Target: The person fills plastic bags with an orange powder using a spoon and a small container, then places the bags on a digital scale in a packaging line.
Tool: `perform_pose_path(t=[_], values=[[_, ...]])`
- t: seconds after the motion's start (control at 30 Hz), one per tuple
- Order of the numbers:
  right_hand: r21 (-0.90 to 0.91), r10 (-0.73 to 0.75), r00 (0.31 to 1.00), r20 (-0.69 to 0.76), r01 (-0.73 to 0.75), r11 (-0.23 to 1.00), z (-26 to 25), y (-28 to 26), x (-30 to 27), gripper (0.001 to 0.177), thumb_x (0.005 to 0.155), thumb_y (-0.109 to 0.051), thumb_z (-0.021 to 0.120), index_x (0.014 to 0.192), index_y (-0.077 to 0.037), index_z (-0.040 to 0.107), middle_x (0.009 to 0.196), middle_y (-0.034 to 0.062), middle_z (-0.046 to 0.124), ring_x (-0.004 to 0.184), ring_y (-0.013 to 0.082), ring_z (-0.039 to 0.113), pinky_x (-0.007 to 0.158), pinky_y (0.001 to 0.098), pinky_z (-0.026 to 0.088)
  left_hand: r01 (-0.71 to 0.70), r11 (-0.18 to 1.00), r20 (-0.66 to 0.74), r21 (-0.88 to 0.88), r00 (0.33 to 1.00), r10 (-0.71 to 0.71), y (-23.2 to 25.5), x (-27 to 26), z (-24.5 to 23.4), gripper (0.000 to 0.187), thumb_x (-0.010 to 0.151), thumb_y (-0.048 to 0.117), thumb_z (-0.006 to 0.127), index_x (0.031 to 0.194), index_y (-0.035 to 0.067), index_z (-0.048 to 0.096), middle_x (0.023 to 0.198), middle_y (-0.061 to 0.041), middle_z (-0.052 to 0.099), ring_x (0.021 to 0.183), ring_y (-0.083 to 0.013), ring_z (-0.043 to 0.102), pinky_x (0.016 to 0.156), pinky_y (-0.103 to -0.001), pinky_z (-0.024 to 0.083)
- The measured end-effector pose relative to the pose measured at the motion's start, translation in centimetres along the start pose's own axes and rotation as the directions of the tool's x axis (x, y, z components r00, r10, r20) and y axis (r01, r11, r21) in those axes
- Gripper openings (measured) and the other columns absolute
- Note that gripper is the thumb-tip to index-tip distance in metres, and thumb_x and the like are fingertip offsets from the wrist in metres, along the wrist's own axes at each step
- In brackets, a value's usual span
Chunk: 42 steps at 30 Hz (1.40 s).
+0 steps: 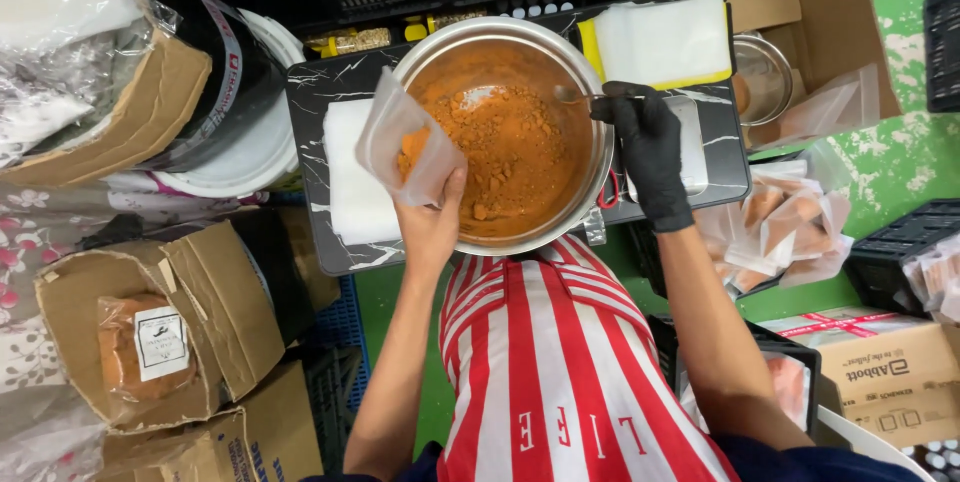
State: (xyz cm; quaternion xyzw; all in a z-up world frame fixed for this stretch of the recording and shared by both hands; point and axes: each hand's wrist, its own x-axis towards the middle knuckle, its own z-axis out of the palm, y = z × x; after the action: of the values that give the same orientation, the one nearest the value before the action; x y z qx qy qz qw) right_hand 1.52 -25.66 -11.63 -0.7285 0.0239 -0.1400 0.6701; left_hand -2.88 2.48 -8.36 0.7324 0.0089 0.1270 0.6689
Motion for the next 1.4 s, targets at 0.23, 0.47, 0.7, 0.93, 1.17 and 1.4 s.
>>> perform_pose_path(t=[0.23, 0.47, 0.7, 0.93, 1.17, 1.4], values=[[-0.159, -0.243, 0.970, -0.002, 0.239, 0.958, -4.7, -9.6, -1.0, 0.023, 0.123, -0.008, 0.050, 0.112, 0.005, 0.065, 0.091, 0.0221, 0.070, 0.089, 0.0311, 0.074, 0.097, 0.0414, 0.058, -0.213, 0.949, 0.071, 0.234, 0.977, 0.201, 0.6, 3.9, -2.5, 0.057, 0.091, -0.006, 0.078, 0.139, 0.005, 0.050, 0.135, -0.014, 0.051, 0.138, -0.0383, 0.051, 0.121, -0.059, 0.034], [-0.305, -0.286, 0.927, -0.244, 0.206, 0.930, -3.6, -17.4, -4.7, 0.046, 0.124, -0.026, 0.038, 0.084, -0.003, 0.045, 0.071, 0.0114, 0.047, 0.069, 0.0298, 0.060, 0.099, 0.0349, 0.041, -0.460, 0.745, 0.353, 0.484, 0.881, 0.315, 1.7, 5.5, -5.0, 0.078, 0.071, -0.017, 0.051, 0.147, -0.002, 0.043, 0.146, -0.021, 0.041, 0.140, -0.0434, 0.038, 0.122, -0.059, 0.037], [-0.322, -0.363, 0.932, 0.005, 0.345, 0.882, 3.1, -17.8, -3.7, 0.049, 0.115, -0.031, 0.043, 0.084, -0.009, 0.074, 0.070, 0.0046, 0.069, 0.069, 0.0229, 0.066, 0.075, 0.0305, 0.053, -0.615, 0.519, 0.395, 0.594, 0.784, 0.478, 2.6, 5.0, -3.1, 0.091, 0.065, -0.032, 0.055, 0.150, 0.000, 0.051, 0.137, -0.018, 0.050, 0.139, -0.0480, 0.042, 0.116, -0.056, 0.042], [0.096, -0.109, 0.983, -0.145, 0.124, 0.988, 5.4, -14.0, -3.8, 0.044, 0.115, -0.031, 0.045, 0.089, 0.000, 0.062, 0.064, 0.0127, 0.065, 0.056, 0.0139, 0.060, 0.056, 0.0215, 0.041, -0.620, 0.500, 0.417, 0.604, 0.781, 0.465, 3.6, 5.2, -2.9, 0.090, 0.065, -0.026, 0.055, 0.151, 0.001, 0.050, 0.137, -0.017, 0.052, 0.138, -0.0471, 0.045, 0.105, -0.051, 0.048], [-0.019, -0.159, 0.949, -0.271, 0.160, 0.987, 5.2, -13.4, -5.0, 0.042, 0.115, -0.031, 0.046, 0.091, 0.000, 0.061, 0.065, 0.0137, 0.063, 0.055, 0.0134, 0.057, 0.053, 0.0200, 0.039, -0.602, 0.509, 0.358, 0.615, 0.788, 0.500, 3.3, 5.5, -2.5, 0.087, 0.065, -0.029, 0.054, 0.147, 0.001, 0.055, 0.134, -0.018, 0.054, 0.136, -0.0485, 0.046, 0.098, -0.049, 0.048], [0.164, -0.162, 0.954, -0.254, 0.207, 0.965, 5.7, -12.5, -4.6, 0.043, 0.116, -0.031, 0.046, 0.092, 0.003, 0.057, 0.069, 0.0184, 0.062, 0.059, 0.0224, 0.066, 0.057, 0.0247, 0.050, -0.604, 0.507, 0.293, 0.614, 0.772, 0.564, 2.3, 5.5, -2.1, 0.081, 0.069, -0.030, 0.057, 0.145, 0.000, 0.056, 0.139, -0.019, 0.054, 0.138, -0.0498, 0.044, 0.108, -0.051, 0.046]])
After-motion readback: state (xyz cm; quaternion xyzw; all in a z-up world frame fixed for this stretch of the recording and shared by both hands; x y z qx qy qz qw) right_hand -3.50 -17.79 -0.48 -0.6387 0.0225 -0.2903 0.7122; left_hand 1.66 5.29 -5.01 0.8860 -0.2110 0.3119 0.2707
